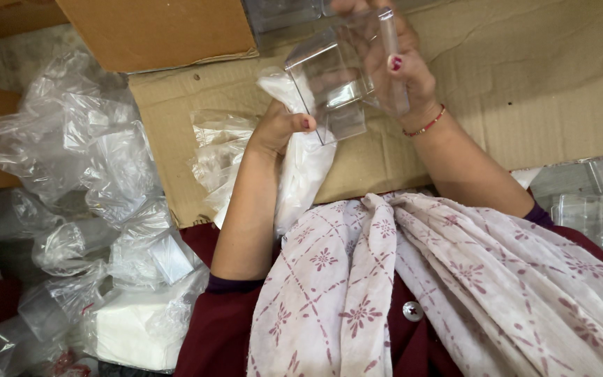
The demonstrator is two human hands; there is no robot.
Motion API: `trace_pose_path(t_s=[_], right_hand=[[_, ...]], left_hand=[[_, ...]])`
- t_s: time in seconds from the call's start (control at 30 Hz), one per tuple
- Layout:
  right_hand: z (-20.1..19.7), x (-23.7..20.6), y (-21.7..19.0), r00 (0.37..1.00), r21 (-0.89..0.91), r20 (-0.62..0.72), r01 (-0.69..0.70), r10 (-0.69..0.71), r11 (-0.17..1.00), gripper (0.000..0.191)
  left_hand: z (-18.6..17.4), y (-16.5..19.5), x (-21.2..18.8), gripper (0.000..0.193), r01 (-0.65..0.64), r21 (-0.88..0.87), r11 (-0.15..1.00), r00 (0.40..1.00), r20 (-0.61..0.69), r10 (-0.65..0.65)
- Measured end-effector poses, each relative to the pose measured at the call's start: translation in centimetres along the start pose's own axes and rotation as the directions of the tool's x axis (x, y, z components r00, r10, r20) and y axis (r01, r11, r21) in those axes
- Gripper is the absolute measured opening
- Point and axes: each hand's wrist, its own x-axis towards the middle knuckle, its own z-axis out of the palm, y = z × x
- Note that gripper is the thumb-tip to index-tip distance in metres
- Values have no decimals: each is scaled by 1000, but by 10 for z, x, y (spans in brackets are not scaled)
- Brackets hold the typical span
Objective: The person places white foam padding into a clear plastic box, wraps the box in a clear plastic bag, and sets the bagged box aside, repeating the packing process for successive boxes at a work table.
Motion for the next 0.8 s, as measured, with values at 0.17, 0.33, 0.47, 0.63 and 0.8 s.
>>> trace_pose_path(t_s=[0.17, 0.33, 0.47, 0.63, 0.8], right_hand=[[6, -2, 0, 1000, -181, 14, -13, 16, 983, 78], [11, 2, -2, 995, -250, 70, -58, 77, 966, 86], [14, 10, 0, 984, -118, 136, -100, 115, 988, 90], [18, 11, 1, 977, -135, 160, -118, 139, 984, 92], [18, 7, 0, 977, -227, 150, -115, 151, 967, 94]], left_hand=[[32, 21, -4, 101, -78, 16, 997, 991, 110, 76], [57, 38, -5, 112, -170, 77, 982, 982, 98, 162], [62, 43, -6, 112, -197, 23, 980, 972, 133, 192], [60, 40, -8, 107, -177, 9, 984, 976, 130, 174], [56, 38, -5, 110, -167, 76, 983, 985, 63, 162]])
